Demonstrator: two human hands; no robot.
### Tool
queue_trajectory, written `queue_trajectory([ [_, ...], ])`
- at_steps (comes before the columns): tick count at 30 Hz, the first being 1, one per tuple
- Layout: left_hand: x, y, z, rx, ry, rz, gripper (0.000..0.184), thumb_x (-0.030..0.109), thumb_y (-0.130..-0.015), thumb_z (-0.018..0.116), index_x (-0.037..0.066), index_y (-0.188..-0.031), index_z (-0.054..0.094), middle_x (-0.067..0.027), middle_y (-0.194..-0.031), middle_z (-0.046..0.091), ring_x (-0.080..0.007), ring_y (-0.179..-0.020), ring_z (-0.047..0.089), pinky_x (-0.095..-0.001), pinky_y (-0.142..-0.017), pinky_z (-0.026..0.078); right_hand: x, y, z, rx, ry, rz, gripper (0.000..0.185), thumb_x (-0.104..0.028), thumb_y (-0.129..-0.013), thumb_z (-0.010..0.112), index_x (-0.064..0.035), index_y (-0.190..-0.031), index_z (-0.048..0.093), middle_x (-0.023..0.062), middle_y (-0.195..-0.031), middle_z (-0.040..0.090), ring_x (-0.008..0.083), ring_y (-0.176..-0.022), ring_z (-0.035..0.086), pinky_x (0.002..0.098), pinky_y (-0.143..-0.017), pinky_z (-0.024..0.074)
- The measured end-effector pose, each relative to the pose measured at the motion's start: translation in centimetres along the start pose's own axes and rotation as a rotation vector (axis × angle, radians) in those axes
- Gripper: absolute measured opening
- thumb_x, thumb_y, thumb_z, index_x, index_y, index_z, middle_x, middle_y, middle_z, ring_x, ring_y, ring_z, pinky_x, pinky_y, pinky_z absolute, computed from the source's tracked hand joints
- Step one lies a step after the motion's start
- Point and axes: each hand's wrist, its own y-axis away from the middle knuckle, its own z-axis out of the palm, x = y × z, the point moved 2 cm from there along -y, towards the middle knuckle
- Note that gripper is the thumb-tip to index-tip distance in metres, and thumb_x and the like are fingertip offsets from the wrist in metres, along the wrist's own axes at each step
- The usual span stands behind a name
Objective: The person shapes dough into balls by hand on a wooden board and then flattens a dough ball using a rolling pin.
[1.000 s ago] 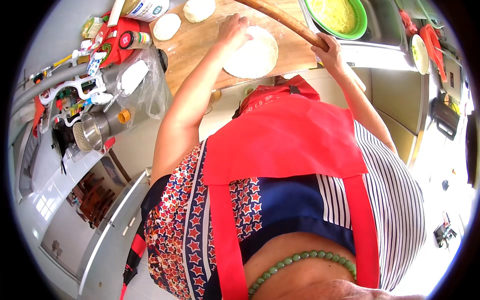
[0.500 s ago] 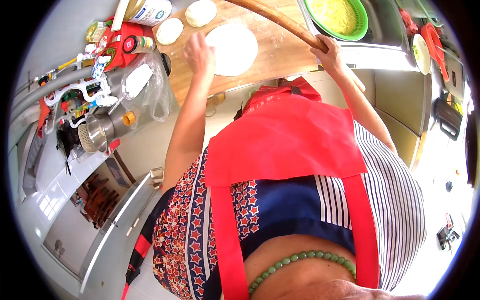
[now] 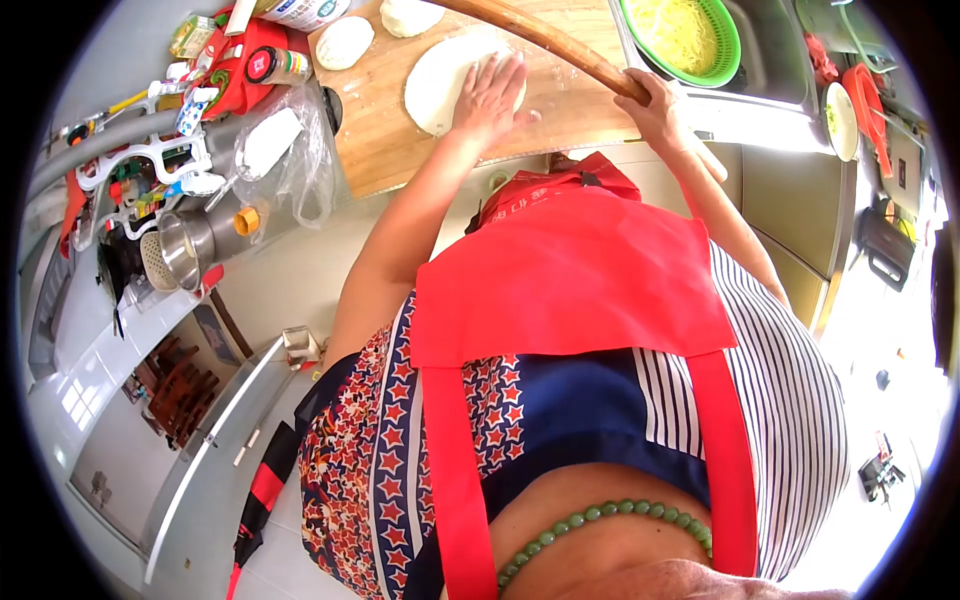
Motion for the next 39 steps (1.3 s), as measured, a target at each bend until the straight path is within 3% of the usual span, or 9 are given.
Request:
queue_trajectory([
  [9,-0.4,7.5,-2.8,-0.124,-0.024,0.187,0.083,0.054,-0.081,0.061,0.014,-0.147,0.031,-0.0033,-0.153,0.029,-0.0277,-0.142,0.025,-0.0529,-0.115,0.019,-0.3,0.4,0.4,-0.026,-0.065,0.051,0.040,-0.023,-0.075,0.075,-0.0057,-0.110,0.064,0.0130,-0.097,0.063,0.0311,-0.093,0.061,0.0382,-0.083,0.0483],
  [14,-7.1,7.1,-3.4,0.347,0.264,-0.312,0.056,0.013,-0.077,0.071,0.002,-0.128,0.050,-0.0195,-0.130,0.049,-0.0355,-0.120,0.048,-0.0437,-0.101,0.038,-1.0,0.0,0.7,-0.036,-0.048,0.054,0.040,-0.022,-0.076,0.074,-0.0055,-0.110,0.063,0.0133,-0.099,0.064,0.0313,-0.095,0.060,0.0387,-0.086,0.0473],
  [16,-11.4,5.9,-1.6,0.449,0.164,-0.480,0.040,0.019,-0.079,0.071,0.001,-0.112,0.056,-0.0200,-0.106,0.059,-0.0363,-0.101,0.055,-0.0448,-0.091,0.044,-0.9,0.2,1.2,-0.047,-0.044,0.035,0.040,-0.022,-0.076,0.074,-0.0054,-0.111,0.063,0.0135,-0.100,0.064,0.0319,-0.096,0.060,0.0391,-0.087,0.0469],
  [19,-11.7,4.0,-3.7,0.060,0.208,-0.670,0.039,0.016,-0.078,0.071,-0.001,-0.110,0.055,-0.0197,-0.108,0.059,-0.0354,-0.107,0.053,-0.0445,-0.094,0.042,-1.0,-0.1,2.0,-0.049,-0.022,-0.009,0.041,-0.022,-0.075,0.074,-0.0056,-0.111,0.063,0.0139,-0.103,0.064,0.0329,-0.097,0.059,0.0398,-0.088,0.0466],
  [24,-9.6,4.0,-2.5,0.225,0.294,-0.680,0.046,0.021,-0.072,0.079,0.002,-0.099,0.048,-0.0236,-0.091,0.064,-0.0402,-0.082,0.065,-0.0479,-0.071,0.050,-1.9,0.0,1.9,-0.078,-0.011,-0.023,0.041,-0.022,-0.076,0.074,-0.0059,-0.112,0.063,0.0143,-0.104,0.064,0.0333,-0.098,0.059,0.0401,-0.088,0.0467],
  [28,-5.9,4.1,-2.6,0.346,0.458,-0.659,0.052,0.016,-0.071,0.080,0.002,-0.108,0.044,-0.0251,-0.093,0.064,-0.0405,-0.076,0.065,-0.0464,-0.070,0.052,-2.3,0.1,2.1,-0.104,0.014,-0.058,0.040,-0.022,-0.076,0.073,-0.0062,-0.111,0.063,0.0133,-0.102,0.065,0.0329,-0.098,0.059,0.0405,-0.088,0.0469],
  [32,-0.7,5.1,-2.7,0.239,1.243,-0.890,0.042,0.009,-0.076,0.072,0.004,-0.108,0.045,-0.0191,-0.084,0.060,-0.0372,-0.071,0.063,-0.0413,-0.068,0.053,-3.6,0.4,2.8,-0.137,0.041,-0.119,0.040,-0.023,-0.075,0.073,-0.0075,-0.111,0.063,0.0112,-0.101,0.066,0.0322,-0.098,0.060,0.0408,-0.087,0.0472],
  [35,-0.6,8.2,-2.8,0.312,0.593,-0.463,0.033,0.009,-0.077,0.070,0.006,-0.102,0.050,-0.0146,-0.084,0.059,-0.0355,-0.072,0.063,-0.0412,-0.064,0.051,-3.7,0.8,3.7,-0.144,0.078,-0.172,0.039,-0.024,-0.074,0.074,-0.0088,-0.108,0.064,0.0099,-0.100,0.066,0.0313,-0.097,0.060,0.0409,-0.087,0.0472],
  [39,0.3,9.1,-7.0,0.562,0.225,-0.180,0.045,0.016,-0.076,0.072,0.007,-0.116,0.054,-0.0159,-0.124,0.050,-0.0371,-0.115,0.050,-0.0496,-0.095,0.039,-3.5,2.0,4.5,-0.180,0.122,-0.216,0.037,-0.022,-0.073,0.074,-0.0114,-0.107,0.065,0.0076,-0.098,0.066,0.0302,-0.096,0.060,0.0400,-0.085,0.0475],
])
